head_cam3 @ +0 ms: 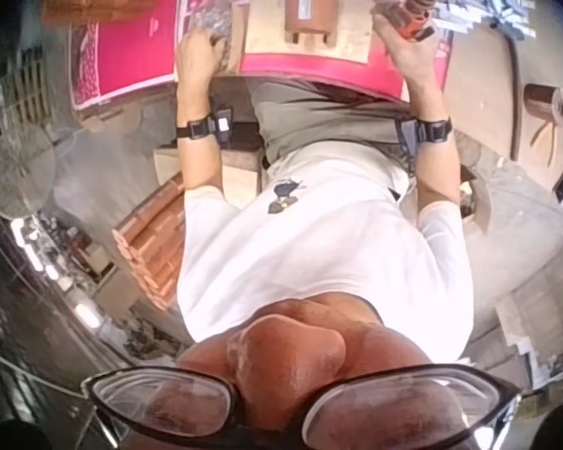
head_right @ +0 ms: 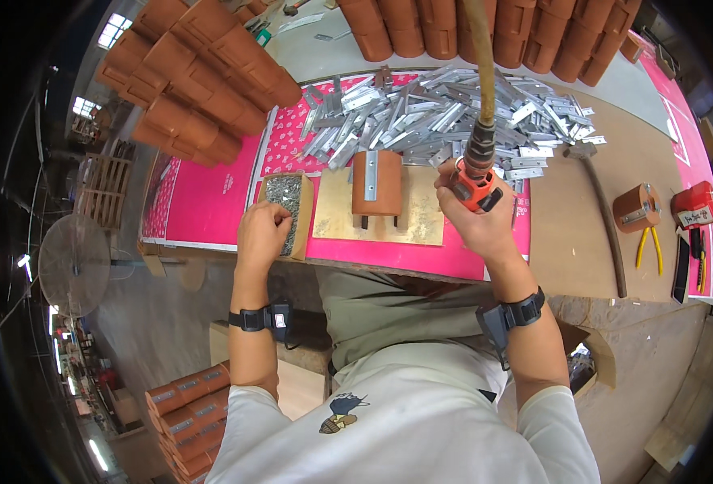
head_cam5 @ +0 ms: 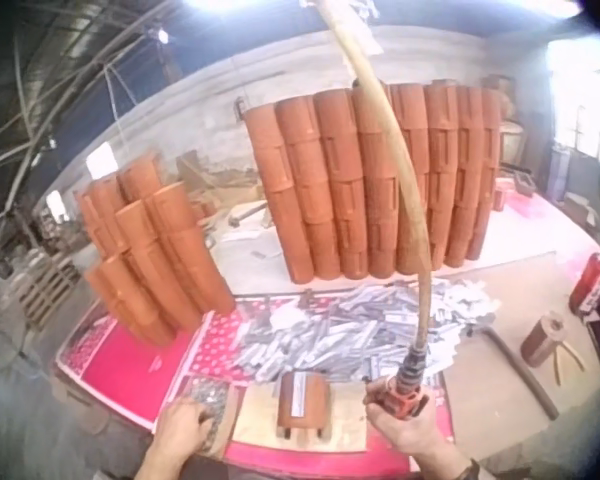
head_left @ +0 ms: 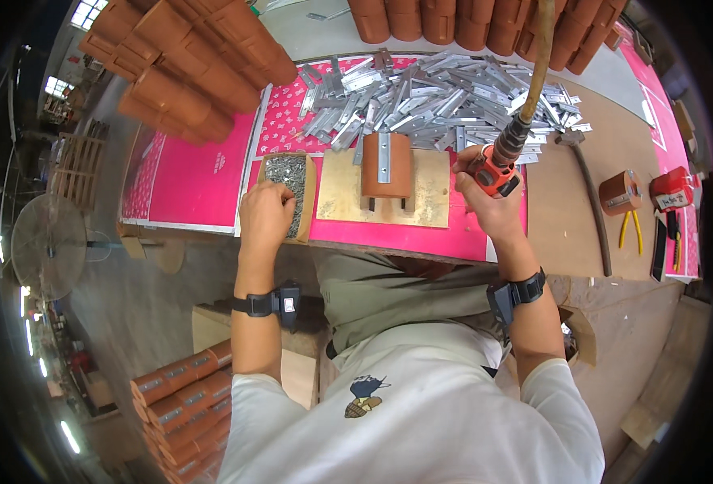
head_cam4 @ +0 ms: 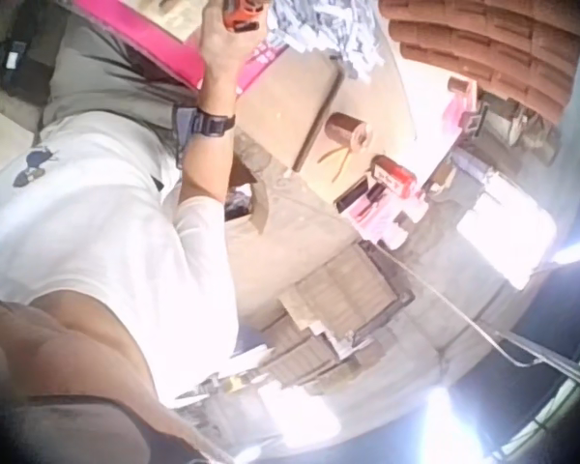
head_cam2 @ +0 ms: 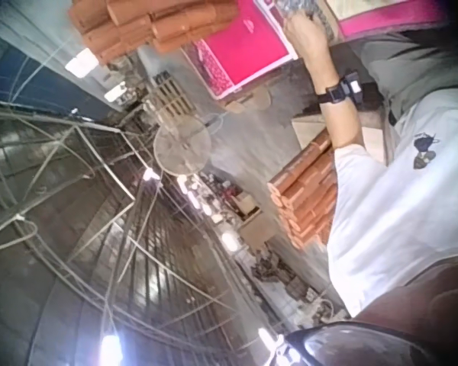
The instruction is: The recorder picks up cylindrical clay or wood components, stacks them, and then uses a power screwdriver to attach metal brackets to the components on a workbench.
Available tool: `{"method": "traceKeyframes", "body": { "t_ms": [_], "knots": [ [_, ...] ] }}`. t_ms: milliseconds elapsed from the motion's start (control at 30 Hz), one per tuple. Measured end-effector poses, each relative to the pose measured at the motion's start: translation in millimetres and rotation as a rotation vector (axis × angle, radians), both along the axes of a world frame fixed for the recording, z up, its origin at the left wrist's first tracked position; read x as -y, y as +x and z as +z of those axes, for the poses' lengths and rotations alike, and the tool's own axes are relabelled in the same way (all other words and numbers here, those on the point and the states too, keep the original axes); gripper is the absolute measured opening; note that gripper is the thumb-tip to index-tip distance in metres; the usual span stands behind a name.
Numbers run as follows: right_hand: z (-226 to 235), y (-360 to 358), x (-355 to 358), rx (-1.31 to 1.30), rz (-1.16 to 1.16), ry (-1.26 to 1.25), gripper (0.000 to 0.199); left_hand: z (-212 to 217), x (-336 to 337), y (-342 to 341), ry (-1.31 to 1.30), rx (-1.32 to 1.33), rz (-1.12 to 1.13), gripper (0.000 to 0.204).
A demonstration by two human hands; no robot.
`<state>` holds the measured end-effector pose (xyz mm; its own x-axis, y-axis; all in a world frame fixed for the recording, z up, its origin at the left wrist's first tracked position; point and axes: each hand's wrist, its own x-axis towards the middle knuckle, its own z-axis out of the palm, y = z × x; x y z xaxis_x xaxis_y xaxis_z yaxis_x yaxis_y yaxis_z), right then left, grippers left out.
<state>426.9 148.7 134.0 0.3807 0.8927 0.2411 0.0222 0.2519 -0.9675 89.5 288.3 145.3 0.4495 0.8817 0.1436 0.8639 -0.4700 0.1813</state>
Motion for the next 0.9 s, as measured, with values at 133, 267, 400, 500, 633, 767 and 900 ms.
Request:
{"method": "traceKeyframes", "body": {
  "t_ms": [133, 267, 400, 500, 633, 767, 900],
  "knots": [
    [-3.5, -4.8, -1.4, -0.019, 0.0, 0.062, 0.025, 3.0, 5.2, 4.7, 0.02, 0.045, 0.033, 0.01],
    [3.4, -7.7, -2.7, 0.027, 0.047, -0.029, 0.029, -0.9, 6.4, 5.7, 0.055, 0.089, 0.09, 0.012],
    [-1.0, -4.4, -3.7, -0.002, 0.038, -0.017, 0.029, -1.2, 8.1, 2.3, 0.06, 0.017, 0.05, 0.016],
    [-1.3, -3.5, -4.2, -0.034, 0.016, 0.008, 0.028, 2.2, 4.7, 4.4, 0.021, -0.022, 0.084, 0.017],
    [-0.2, -3.0, -4.3, -0.015, 0.031, 0.0, 0.028, 0.5, -1.6, 3.3, 0.009, -0.066, 0.076, 0.016],
    [2.2, -6.1, -4.0, 0.01, 0.057, -0.013, 0.028, 5.7, -1.1, 4.0, -0.021, -0.043, 0.072, 0.014],
    [-0.7, -9.0, -4.1, 0.011, 0.038, 0.017, 0.027, 0.4, 2.7, 1.9, -0.008, 0.174, 0.141, 0.014]
  ]
}}
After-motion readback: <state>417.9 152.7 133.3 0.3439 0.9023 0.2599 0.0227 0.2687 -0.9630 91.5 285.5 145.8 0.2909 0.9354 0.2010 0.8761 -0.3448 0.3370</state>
